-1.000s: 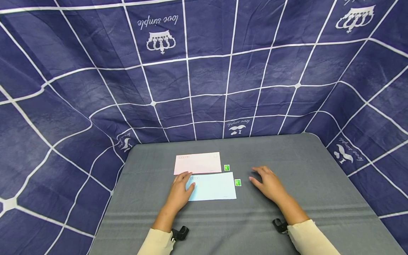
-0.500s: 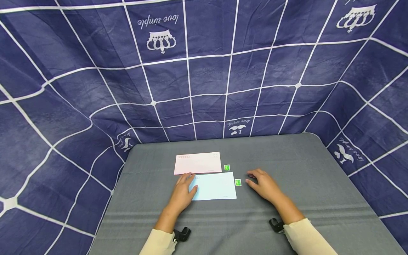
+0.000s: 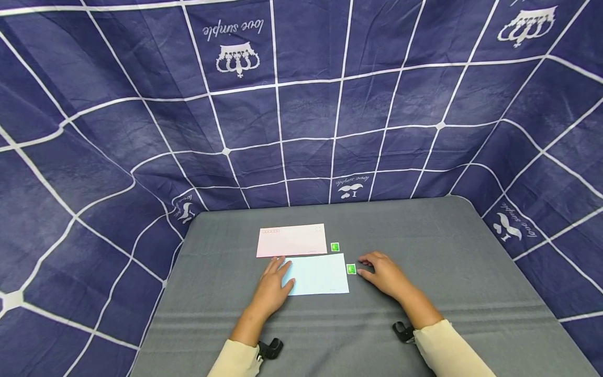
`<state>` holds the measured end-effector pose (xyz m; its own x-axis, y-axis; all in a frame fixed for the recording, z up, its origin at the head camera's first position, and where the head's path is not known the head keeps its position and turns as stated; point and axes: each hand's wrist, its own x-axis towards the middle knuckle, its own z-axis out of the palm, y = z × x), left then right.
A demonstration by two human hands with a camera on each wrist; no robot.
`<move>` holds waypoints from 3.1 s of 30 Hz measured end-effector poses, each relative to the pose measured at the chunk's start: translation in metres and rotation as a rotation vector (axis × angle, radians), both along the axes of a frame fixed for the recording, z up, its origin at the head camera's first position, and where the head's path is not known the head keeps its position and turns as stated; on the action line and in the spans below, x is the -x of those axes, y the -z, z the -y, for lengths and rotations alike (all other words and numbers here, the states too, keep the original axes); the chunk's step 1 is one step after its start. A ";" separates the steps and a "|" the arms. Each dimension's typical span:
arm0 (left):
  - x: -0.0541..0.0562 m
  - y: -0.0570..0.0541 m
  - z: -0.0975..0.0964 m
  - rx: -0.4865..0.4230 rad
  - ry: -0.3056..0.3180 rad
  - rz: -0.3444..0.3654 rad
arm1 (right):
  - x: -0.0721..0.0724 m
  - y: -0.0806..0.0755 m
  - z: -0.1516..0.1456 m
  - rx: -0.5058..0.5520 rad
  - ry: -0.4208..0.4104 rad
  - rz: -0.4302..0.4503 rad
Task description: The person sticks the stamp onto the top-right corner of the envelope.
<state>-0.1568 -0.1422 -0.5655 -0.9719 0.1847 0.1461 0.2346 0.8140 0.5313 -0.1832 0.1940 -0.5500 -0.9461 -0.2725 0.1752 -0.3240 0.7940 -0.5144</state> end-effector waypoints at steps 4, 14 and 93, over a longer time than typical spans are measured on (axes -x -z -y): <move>-0.001 0.001 -0.001 0.033 0.010 0.003 | 0.002 0.000 0.003 -0.021 0.010 0.019; -0.003 0.004 -0.003 0.080 0.015 0.030 | 0.006 0.004 0.010 -0.048 0.036 0.024; -0.004 0.000 -0.011 0.130 0.064 0.113 | 0.018 -0.005 0.014 0.276 0.097 0.287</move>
